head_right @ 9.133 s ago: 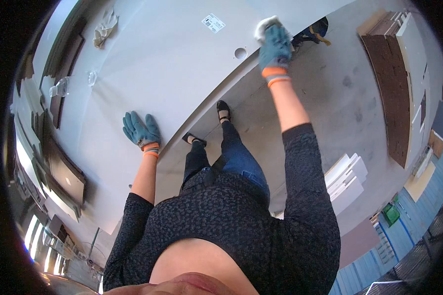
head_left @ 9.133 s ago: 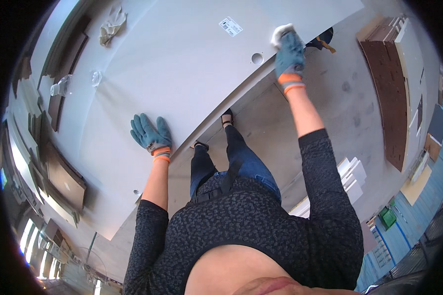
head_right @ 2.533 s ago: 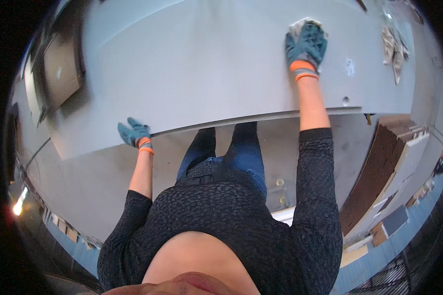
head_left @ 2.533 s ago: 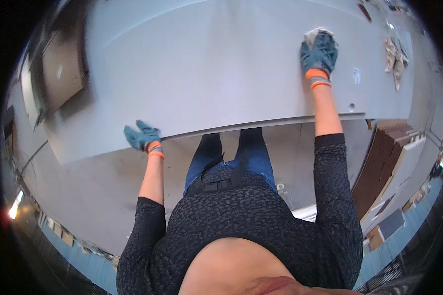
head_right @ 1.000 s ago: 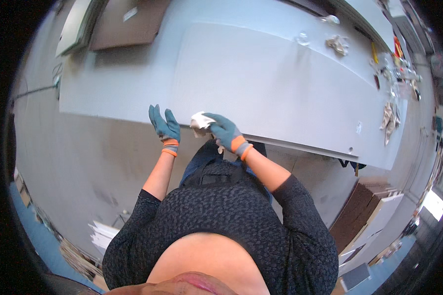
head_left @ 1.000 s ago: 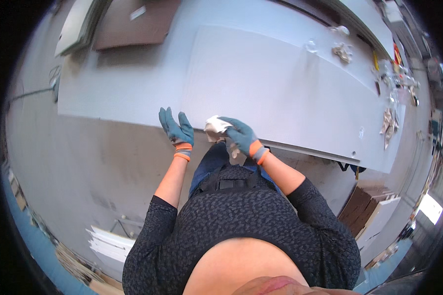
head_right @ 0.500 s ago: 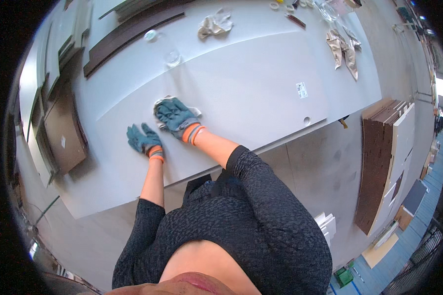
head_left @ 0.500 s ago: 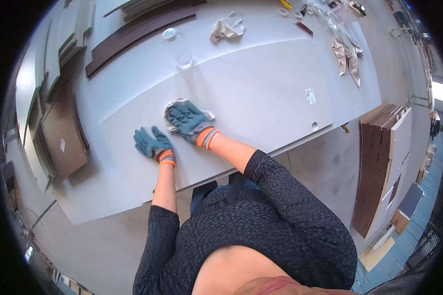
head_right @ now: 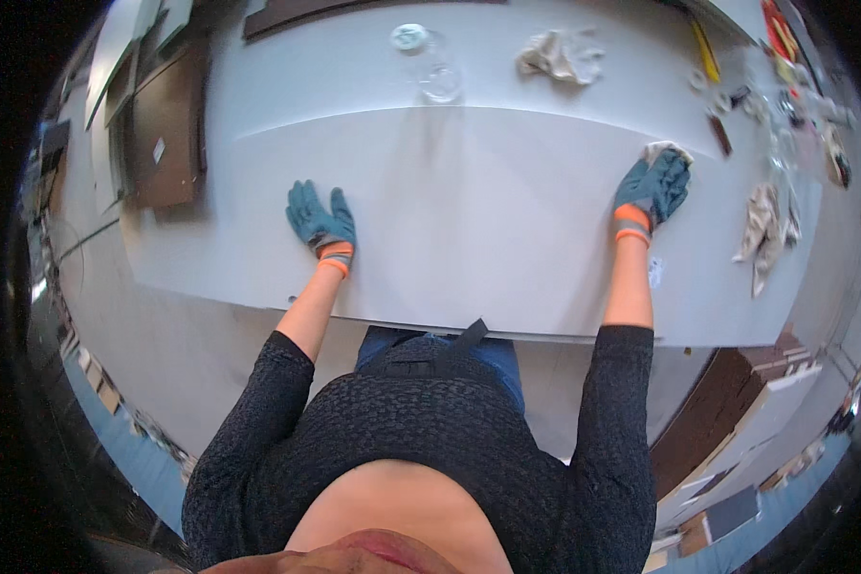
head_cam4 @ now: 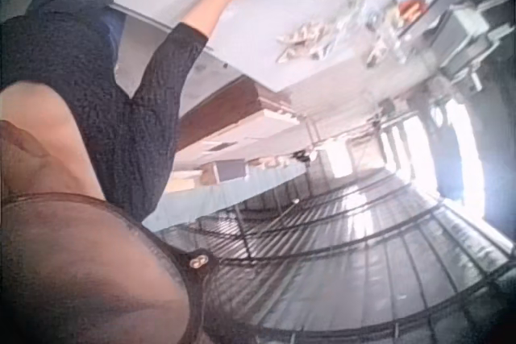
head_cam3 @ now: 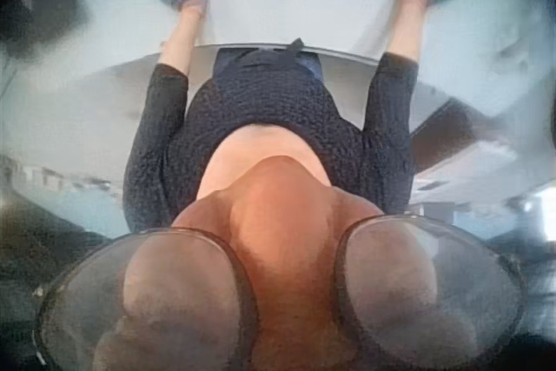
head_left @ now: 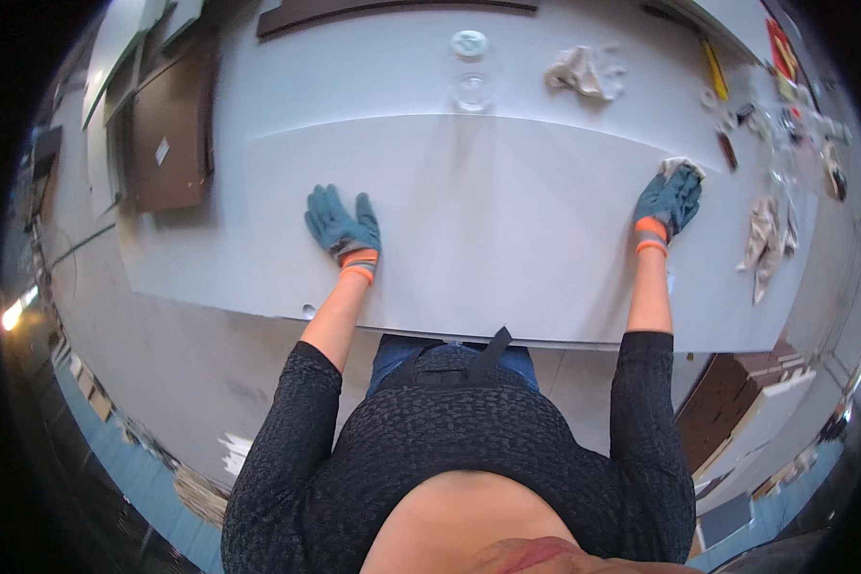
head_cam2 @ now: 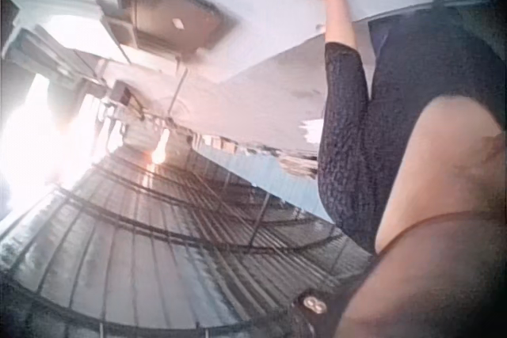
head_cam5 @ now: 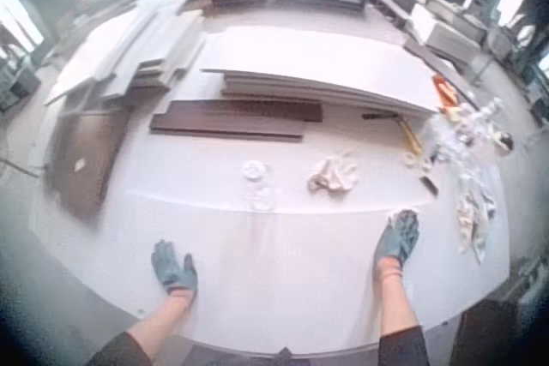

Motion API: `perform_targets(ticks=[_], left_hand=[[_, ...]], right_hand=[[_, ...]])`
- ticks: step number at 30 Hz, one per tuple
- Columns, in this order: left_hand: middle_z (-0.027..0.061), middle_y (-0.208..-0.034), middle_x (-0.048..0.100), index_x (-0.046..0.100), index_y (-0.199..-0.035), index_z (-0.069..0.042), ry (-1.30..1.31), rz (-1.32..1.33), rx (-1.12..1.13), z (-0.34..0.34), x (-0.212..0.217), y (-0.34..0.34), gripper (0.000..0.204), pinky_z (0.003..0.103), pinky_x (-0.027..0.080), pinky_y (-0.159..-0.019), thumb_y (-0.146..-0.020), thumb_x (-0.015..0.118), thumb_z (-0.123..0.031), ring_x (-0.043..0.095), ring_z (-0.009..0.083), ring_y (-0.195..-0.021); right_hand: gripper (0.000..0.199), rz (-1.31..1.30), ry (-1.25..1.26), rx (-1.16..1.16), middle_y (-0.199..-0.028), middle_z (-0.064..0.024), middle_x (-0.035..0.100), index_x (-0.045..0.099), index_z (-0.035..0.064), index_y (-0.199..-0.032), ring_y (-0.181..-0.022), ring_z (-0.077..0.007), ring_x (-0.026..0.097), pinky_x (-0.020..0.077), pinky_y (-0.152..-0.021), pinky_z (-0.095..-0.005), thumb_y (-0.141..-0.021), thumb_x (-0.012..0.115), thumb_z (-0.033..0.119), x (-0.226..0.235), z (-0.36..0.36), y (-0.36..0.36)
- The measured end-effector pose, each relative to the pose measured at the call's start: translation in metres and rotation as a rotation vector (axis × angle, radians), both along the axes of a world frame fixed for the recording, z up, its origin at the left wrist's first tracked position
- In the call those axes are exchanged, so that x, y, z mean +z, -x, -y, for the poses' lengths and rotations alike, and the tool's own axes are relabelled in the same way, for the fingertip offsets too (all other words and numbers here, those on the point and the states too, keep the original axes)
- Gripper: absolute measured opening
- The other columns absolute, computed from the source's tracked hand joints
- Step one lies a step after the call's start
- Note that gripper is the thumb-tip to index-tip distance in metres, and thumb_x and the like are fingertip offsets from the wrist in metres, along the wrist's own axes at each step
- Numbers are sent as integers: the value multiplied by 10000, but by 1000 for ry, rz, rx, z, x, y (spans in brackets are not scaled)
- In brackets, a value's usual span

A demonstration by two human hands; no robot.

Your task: The person clears a cluttered table by moving items into a blue bag, then uses a yellow utility knife to scrape residue from the surface. They wipe the table with a cloth, pour water from a bottle onto the cloth, and continue wiping until the surface is clean.

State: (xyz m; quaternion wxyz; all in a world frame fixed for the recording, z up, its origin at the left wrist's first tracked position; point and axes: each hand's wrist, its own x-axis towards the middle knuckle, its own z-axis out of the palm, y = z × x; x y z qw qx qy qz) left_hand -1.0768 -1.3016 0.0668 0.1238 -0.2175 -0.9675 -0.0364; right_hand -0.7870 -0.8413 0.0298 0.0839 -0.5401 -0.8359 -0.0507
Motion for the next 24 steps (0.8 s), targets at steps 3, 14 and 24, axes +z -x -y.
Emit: perform_targets(ticks=[3,14,24], left_hand=[[237,-1502,514,543,-1399,2,-10,2,9,7,-4,0,600,583,289,-1214,-979,639,-415,446,424,-1437],[237,-1561,441,461,-1485,-20,-333,181,-43,15,9,3,644,622,211,-1232,-970,635,-365,362,456,-1485],[306,-1545,434,518,-1430,41,-687,374,-214,125,38,44,599,559,329,-1195,-995,630,-356,399,493,-1447]], right_hand=[[653,-78,40,183,-1687,-150,328,357,95,-1623,-1571,-345,270,150,-1277,-520,-1080,419,452,6,65,54],[699,-158,283,687,-1649,-182,375,429,59,-1578,-1547,-365,307,172,-1275,-540,-991,574,410,48,291,253],[538,-33,165,293,-1553,-239,487,512,-20,-1471,-1449,-374,453,285,-1244,-468,-1013,511,262,6,262,383]])
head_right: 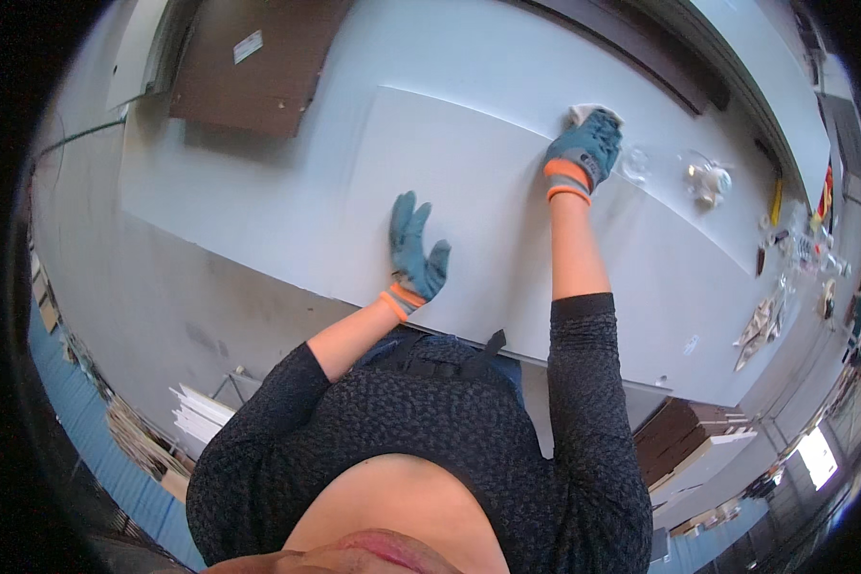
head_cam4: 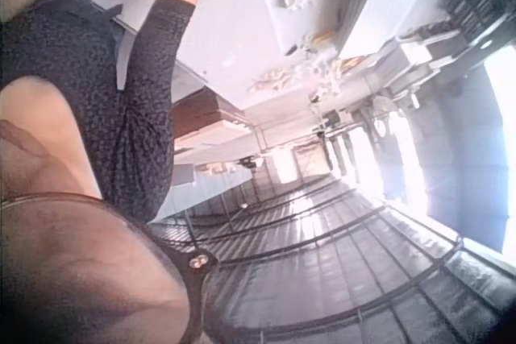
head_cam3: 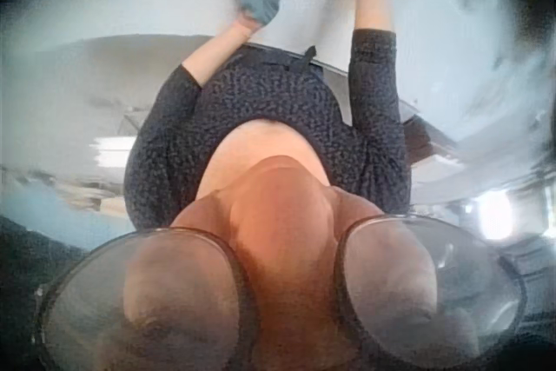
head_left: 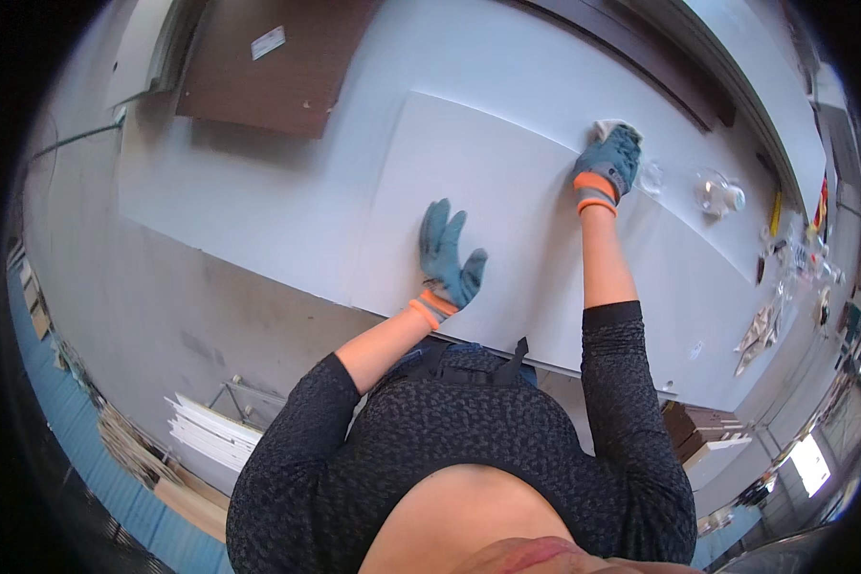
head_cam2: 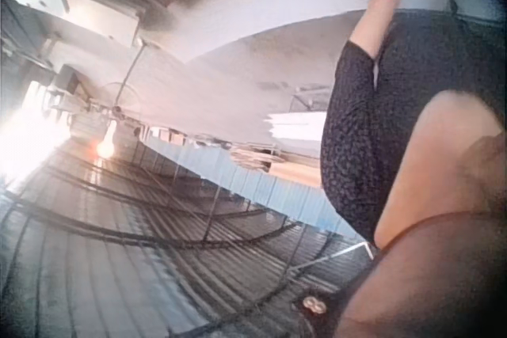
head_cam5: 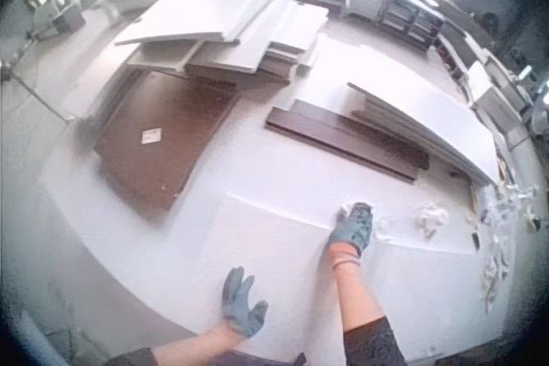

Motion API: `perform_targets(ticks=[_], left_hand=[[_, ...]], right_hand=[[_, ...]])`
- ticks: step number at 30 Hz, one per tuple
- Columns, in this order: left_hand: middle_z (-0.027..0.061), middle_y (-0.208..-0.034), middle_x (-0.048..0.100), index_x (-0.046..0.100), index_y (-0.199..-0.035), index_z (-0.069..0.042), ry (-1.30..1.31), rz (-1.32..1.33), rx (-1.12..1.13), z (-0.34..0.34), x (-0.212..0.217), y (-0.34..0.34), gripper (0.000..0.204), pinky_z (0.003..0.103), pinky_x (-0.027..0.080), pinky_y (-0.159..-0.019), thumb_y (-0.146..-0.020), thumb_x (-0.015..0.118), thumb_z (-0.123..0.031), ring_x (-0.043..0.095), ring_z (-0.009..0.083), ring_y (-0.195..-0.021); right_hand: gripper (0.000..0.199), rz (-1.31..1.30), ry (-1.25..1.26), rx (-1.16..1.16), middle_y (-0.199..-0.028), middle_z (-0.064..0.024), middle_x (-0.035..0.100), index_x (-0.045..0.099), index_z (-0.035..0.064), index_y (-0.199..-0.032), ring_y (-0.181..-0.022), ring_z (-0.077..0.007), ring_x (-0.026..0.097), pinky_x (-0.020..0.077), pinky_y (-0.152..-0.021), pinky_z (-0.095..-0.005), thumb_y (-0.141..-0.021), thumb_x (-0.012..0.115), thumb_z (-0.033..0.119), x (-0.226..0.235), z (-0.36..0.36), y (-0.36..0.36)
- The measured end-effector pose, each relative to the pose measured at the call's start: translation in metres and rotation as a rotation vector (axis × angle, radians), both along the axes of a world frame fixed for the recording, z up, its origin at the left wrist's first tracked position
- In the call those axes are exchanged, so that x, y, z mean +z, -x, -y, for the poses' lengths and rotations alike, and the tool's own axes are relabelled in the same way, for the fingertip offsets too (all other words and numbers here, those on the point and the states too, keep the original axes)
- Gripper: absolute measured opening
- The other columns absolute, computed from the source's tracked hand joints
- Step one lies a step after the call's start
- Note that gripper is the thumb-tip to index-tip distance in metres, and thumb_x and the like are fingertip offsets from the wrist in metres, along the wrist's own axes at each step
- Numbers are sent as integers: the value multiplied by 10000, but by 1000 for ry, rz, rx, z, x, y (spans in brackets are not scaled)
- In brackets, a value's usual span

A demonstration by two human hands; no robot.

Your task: The person clears a cluttered table by moving items into a blue bag, then uses a yellow utility knife to scrape residue from the surface. They wipe the table with a cloth, pour water from a bottle onto the cloth, and continue wiping until the surface is clean.

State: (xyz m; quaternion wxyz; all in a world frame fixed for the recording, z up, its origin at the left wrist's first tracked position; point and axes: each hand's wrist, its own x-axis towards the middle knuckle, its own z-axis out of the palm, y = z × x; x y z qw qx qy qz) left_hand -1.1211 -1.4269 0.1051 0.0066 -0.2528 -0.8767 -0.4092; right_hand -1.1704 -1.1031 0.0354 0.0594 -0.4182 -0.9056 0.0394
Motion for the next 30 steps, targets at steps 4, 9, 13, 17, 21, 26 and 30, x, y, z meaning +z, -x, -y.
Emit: perform_targets(ticks=[4,9,13,17,21,26,30], left_hand=[[308,-1540,435,529,-1411,63,69,21,177,76,1,21,573,546,349,-1188,-997,635,-319,411,488,-1442],[321,-1530,435,505,-1410,98,61,24,333,121,16,39,532,518,367,-1183,-1038,594,-271,415,478,-1444],[321,-1538,426,496,-1416,101,11,28,405,139,24,44,527,511,367,-1183,-1053,577,-272,412,466,-1452],[317,-1552,415,495,-1421,92,-1,8,463,160,32,41,529,509,356,-1191,-1066,553,-295,409,460,-1458],[295,-1546,445,514,-1407,87,-59,-49,453,163,47,52,519,521,342,-1198,-1086,499,-320,407,437,-1469],[243,-1497,533,560,-1379,81,-178,-276,375,142,103,95,583,548,348,-1196,-1113,405,-414,426,417,-1461],[268,-1526,486,541,-1399,96,-205,-315,322,138,121,89,625,550,346,-1206,-1120,357,-432,415,432,-1464]], right_hand=[[600,-153,102,49,-1577,-237,462,519,-7,-1477,-1489,-377,407,259,-1268,-475,-1021,530,383,-5,55,77],[572,-297,114,487,-1548,-207,498,510,36,-1489,-1462,-366,439,276,-1258,-482,-975,558,284,-4,162,190],[544,-93,33,775,-1590,-167,454,477,80,-1524,-1480,-359,410,265,-1260,-496,-992,466,194,0,223,207],[578,134,-58,1000,-1532,-164,502,455,70,-1532,-1421,-344,475,337,-1220,-480,-978,521,221,36,306,147],[498,49,-260,1295,-1440,-174,560,547,43,-1419,-1345,-328,540,368,-1195,-465,-966,554,247,41,423,12],[465,-108,744,1630,-1369,-190,612,579,48,-1384,-1270,-362,590,434,-1123,-461,-933,579,161,54,486,-67],[451,-225,1285,1284,-1313,-203,654,604,53,-1357,-1210,-390,631,486,-1065,-459,-907,598,93,51,452,-14]])
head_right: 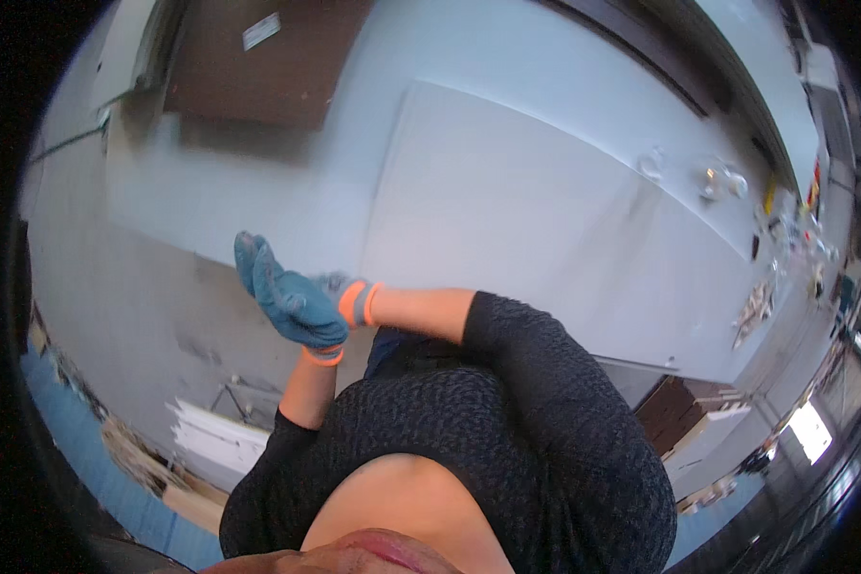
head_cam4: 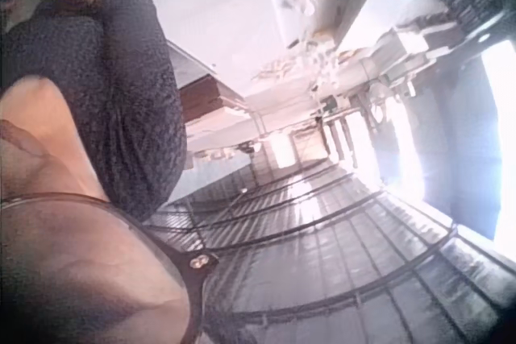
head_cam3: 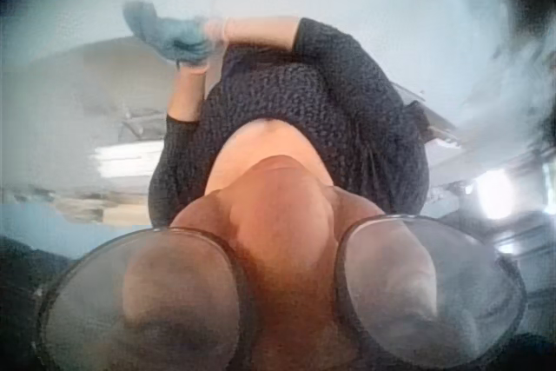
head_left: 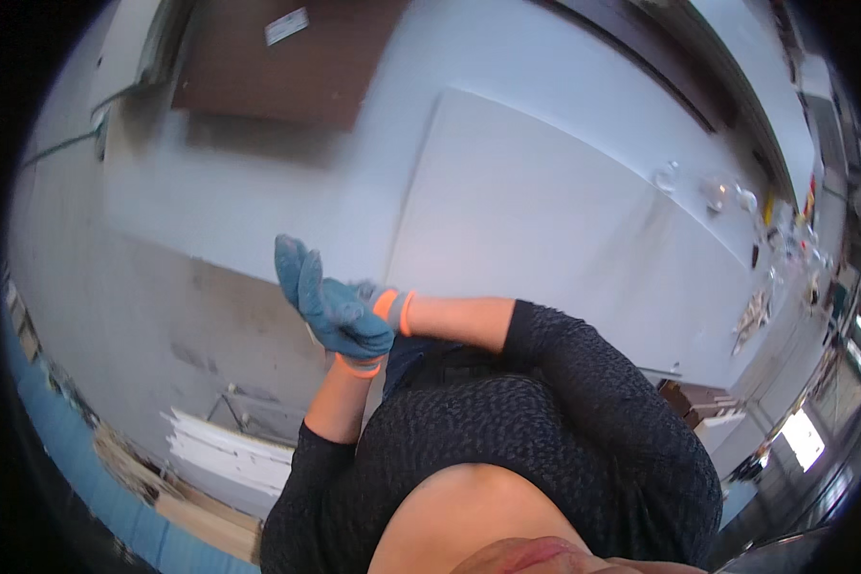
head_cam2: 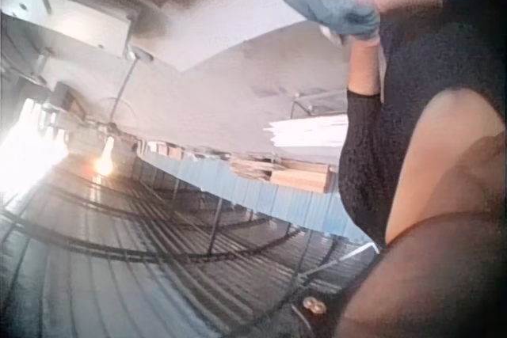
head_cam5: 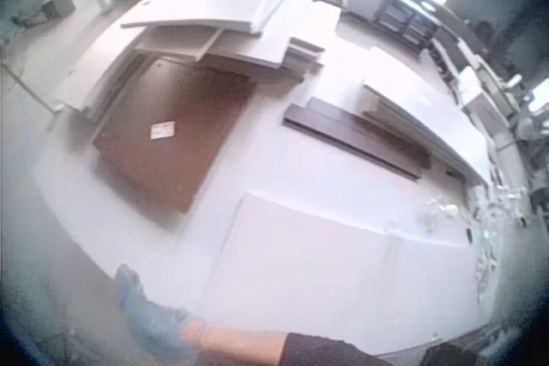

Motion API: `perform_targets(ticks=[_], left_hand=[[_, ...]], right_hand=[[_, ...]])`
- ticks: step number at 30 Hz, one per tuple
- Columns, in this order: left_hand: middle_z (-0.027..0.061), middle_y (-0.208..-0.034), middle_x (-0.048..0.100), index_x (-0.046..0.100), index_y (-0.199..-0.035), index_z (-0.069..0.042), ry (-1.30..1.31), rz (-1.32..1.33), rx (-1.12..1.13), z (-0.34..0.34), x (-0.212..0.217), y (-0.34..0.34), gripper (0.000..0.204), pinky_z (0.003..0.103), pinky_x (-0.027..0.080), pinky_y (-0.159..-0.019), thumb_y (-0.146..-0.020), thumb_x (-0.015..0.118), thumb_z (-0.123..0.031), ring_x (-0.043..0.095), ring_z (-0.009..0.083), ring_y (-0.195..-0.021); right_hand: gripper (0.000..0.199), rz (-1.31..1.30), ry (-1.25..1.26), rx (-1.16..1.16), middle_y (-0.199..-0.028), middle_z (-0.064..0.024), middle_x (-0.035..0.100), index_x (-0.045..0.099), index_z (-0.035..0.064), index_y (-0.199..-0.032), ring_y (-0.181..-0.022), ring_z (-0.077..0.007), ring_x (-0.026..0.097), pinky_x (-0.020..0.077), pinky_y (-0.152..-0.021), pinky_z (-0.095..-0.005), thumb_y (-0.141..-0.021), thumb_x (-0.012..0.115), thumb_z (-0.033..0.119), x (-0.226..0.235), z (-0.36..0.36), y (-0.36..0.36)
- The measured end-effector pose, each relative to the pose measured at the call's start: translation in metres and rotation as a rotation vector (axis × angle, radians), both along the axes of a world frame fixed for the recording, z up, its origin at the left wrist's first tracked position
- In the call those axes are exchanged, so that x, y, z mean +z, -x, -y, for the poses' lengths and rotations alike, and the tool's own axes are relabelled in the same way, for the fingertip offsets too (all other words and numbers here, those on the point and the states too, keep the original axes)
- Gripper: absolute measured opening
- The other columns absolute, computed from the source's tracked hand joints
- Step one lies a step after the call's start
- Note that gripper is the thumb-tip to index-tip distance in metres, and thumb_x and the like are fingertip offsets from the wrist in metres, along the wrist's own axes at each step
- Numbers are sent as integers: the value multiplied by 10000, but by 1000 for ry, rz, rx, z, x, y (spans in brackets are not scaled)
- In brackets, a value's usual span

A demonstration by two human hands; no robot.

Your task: The person clears a cluttered table by moving items into a blue bag, then uses a yellow utility knife to scrape residue from the surface. They wipe the table with a cloth, pour water from a bottle onto the cloth, and continue wiping until the surface is clean.

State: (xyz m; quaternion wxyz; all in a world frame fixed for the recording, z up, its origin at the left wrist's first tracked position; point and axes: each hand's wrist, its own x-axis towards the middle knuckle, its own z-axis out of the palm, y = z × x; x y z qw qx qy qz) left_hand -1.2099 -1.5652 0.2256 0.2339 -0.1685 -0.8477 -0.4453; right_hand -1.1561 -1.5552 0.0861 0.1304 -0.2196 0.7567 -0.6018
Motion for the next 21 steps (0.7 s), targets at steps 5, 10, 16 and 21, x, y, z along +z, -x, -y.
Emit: perform_targets(ticks=[5,10,16,21], left_hand=[[288,-1533,463,501,-1422,99,114,-46,-97,-15,-5,-11,546,567,339,-1204,-1121,369,-335,412,453,-1461],[314,-1552,428,506,-1442,59,216,-10,-210,-69,-39,-22,508,533,337,-1200,-1086,514,-302,397,459,-1474],[339,-1590,352,511,-1440,38,292,85,-480,-158,-80,-37,575,545,329,-1199,-1011,654,-317,354,491,-1488],[299,-1591,374,525,-1423,48,303,50,-611,-256,-92,-65,543,513,335,-1200,-970,704,-192,377,448,-1482]], right_hand=[[458,-171,22,-783,-1283,-212,682,612,28,-1363,-1157,-388,677,555,-999,-440,-913,587,-55,60,-186,97],[498,-425,-720,-1045,-1422,-178,586,599,85,-1359,-1314,-371,552,427,-1111,-500,-902,704,254,48,-298,127],[479,-282,-640,-984,-1353,-162,612,607,107,-1348,-1283,-360,560,415,-1127,-511,-923,693,312,42,-347,21],[244,-270,-469,-1196,-1169,-129,736,724,84,-1151,-1066,-335,707,568,-954,-429,-923,681,161,50,-407,-132]])
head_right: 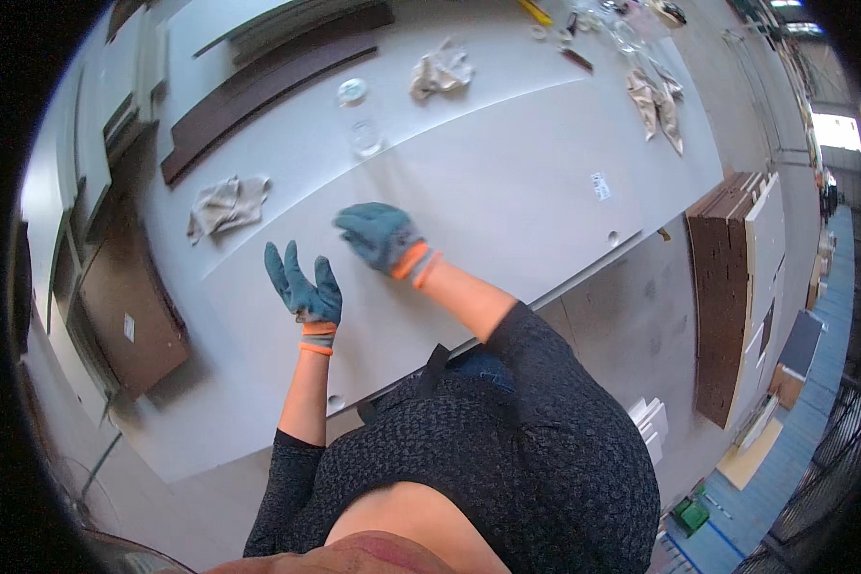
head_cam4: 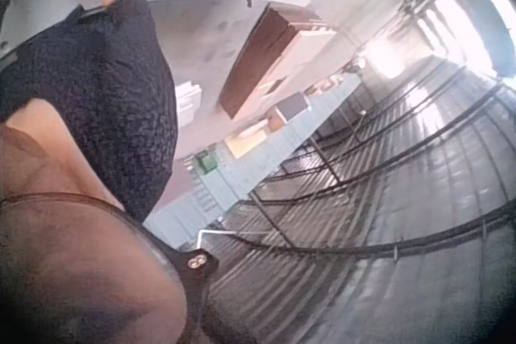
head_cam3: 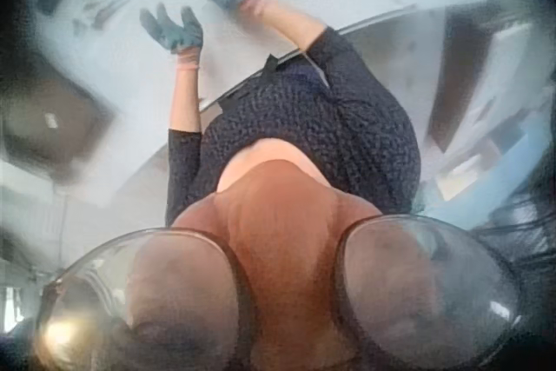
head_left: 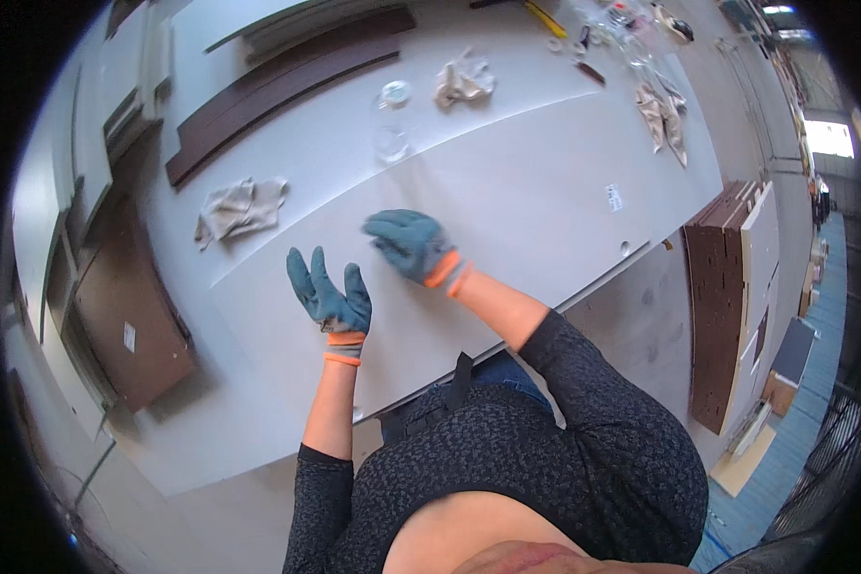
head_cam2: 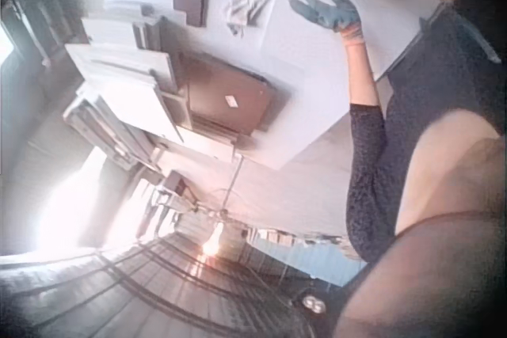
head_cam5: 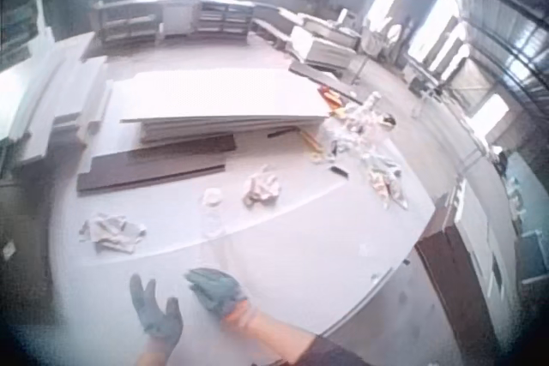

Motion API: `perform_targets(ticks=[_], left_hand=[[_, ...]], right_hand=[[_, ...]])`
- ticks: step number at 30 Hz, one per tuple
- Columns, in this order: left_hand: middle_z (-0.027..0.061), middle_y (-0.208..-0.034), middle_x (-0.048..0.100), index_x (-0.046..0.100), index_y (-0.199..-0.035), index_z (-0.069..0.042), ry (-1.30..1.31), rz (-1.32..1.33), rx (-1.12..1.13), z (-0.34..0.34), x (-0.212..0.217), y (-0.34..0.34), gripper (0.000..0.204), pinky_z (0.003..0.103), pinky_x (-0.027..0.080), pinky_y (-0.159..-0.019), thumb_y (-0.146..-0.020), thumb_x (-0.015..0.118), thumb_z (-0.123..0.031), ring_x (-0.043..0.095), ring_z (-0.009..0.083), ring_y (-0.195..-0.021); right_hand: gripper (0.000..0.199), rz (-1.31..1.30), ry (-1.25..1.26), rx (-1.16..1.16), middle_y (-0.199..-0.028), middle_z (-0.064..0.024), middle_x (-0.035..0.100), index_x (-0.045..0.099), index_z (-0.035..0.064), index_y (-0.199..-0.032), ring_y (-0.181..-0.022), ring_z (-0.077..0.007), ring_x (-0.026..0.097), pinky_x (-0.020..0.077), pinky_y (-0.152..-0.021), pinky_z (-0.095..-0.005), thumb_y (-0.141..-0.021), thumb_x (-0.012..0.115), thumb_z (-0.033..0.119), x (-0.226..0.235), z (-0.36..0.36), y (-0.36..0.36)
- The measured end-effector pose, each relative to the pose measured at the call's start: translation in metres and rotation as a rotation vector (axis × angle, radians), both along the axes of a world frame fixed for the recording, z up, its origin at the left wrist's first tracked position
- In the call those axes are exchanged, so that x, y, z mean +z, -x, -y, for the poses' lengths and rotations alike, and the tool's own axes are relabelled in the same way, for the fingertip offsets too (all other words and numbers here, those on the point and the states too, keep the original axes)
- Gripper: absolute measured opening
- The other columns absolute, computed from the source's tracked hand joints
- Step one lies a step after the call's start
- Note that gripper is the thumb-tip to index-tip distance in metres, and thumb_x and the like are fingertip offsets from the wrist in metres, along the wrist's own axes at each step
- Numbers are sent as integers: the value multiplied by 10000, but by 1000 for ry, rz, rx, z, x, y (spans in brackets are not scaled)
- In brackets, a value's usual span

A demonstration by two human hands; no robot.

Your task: The person clears a cluttered table by moving items into a blue bag, then uses a yellow utility knife to scrape residue from the surface. They wipe the table with a cloth, pour water from a bottle onto the cloth, and continue wiping until the surface is clean.

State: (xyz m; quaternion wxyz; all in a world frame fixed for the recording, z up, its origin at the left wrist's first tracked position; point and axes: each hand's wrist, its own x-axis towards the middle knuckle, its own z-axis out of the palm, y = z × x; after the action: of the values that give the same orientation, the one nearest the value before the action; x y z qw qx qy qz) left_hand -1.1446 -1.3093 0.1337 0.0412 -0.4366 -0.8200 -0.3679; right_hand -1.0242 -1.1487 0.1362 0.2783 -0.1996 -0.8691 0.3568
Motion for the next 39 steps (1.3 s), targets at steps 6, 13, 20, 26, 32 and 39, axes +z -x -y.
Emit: perform_targets(ticks=[6,13,20,26,32,39], left_hand=[[270,-1544,453,571,-1382,-10,124,-17,-83,-95,-30,-55,520,534,326,-1202,-937,723,-233,417,437,-1453],[206,-1490,536,580,-1365,-50,332,-187,-88,-117,-57,-74,553,593,285,-1211,-925,707,-361,457,412,-1424],[216,-1480,542,579,-1371,-46,358,-210,-89,-128,-59,-78,574,593,291,-1207,-904,727,-346,471,419,-1412],[226,-1464,547,590,-1359,-45,480,-197,-44,-122,-61,-69,605,606,284,-1211,-859,752,-343,465,429,-1411],[213,-1526,509,605,-1378,-54,439,-77,-53,-112,-45,-47,605,577,254,-1245,-877,725,-373,419,408,-1467],[199,-1535,507,604,-1395,-55,500,-40,-35,-73,-31,-16,610,546,247,-1255,-923,665,-437,410,390,-1475]], right_hand=[[226,136,-116,-447,-1115,-168,753,743,67,-1146,-1004,-366,726,588,-890,-437,-931,680,98,0,-135,-162],[216,50,-111,-802,-1119,-181,749,759,64,-1132,-1039,-345,722,559,-929,-415,-995,626,166,-20,-306,-258],[268,136,-129,-866,-1143,-176,747,764,82,-1133,-1056,-374,706,549,-936,-442,-986,629,262,-28,-414,-247],[287,1226,-944,-731,-1208,-109,726,714,127,-1254,-1200,-230,618,470,-1040,-369,-1032,551,209,-76,-465,-181],[364,274,-681,-586,-1339,-190,674,690,27,-1290,-1273,-355,613,460,-1116,-453,-961,702,183,-106,-395,-161],[357,295,-634,-604,-1351,-199,663,691,47,-1295,-1297,-341,591,473,-1100,-454,-986,671,224,-120,-358,-131]])
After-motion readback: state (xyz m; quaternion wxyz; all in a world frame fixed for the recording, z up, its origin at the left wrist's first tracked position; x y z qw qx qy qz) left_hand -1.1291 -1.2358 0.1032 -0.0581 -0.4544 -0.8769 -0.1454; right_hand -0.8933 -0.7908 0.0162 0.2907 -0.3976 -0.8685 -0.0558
